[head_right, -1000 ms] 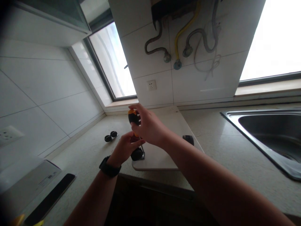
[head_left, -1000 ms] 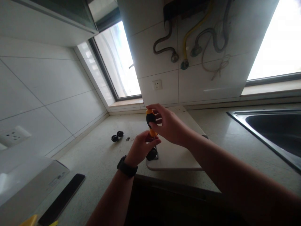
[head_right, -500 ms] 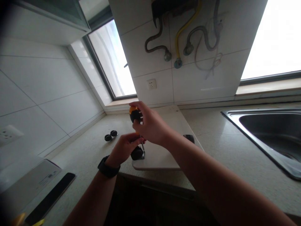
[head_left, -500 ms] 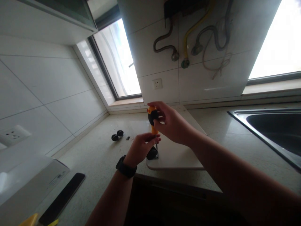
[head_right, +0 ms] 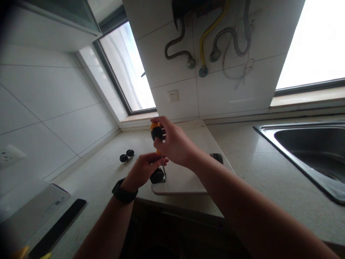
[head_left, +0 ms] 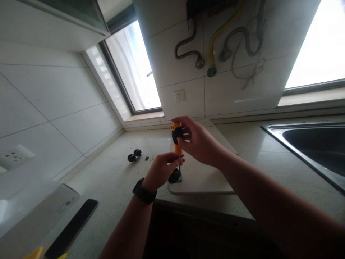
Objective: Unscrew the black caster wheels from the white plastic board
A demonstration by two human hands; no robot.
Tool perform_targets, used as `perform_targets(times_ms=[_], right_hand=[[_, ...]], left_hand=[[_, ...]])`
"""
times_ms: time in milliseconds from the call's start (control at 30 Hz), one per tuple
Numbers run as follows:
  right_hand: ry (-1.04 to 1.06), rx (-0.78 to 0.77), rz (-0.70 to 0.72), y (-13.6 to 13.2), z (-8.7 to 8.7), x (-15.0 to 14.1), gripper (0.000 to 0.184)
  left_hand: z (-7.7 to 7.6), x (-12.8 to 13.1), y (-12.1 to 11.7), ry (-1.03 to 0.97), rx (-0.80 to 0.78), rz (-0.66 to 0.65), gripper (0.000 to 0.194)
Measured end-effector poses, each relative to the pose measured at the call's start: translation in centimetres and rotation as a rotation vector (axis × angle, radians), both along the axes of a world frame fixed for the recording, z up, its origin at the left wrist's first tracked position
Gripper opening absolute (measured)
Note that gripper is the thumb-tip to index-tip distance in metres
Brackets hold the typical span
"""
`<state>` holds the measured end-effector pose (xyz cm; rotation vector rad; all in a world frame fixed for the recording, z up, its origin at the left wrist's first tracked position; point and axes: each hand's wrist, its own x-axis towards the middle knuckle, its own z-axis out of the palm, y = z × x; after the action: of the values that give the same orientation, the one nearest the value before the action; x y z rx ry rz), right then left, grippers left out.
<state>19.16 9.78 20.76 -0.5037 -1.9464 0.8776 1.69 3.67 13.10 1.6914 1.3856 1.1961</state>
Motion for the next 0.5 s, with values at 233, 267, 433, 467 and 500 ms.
perform_targets(times_ms=[233, 267, 433, 467, 500], right_hand=[[0.002, 0.003, -0.003, 0.29, -0.21, 0.03, 0.055], [0.004, 0.003, -0.004, 0.28, -0.19, 0.01, 0.055], [0.007, 0.009, -0.018, 0.03, 0.10, 0.05, 0.055], [0.009, 0.010, -0.021, -0.04, 0.18, 0.08, 0.055], [0.008, 0.009, -0.021, -0.12, 0.26, 0.10, 0.055]], left_hand=[[0.02, -0.03, -0.05, -0.009, -0.016, 0.015, 0.025], [0.02, -0.03, -0.07, -0.004, -0.014, 0.013, 0.025], [0.12, 0.08, -0.13, -0.018, -0.001, 0.002, 0.026], [0.16, 0.11, -0.13, -0.026, 0.001, 0.001, 0.026], [0.20, 0.14, -0.13, -0.028, 0.001, 0.001, 0.026]])
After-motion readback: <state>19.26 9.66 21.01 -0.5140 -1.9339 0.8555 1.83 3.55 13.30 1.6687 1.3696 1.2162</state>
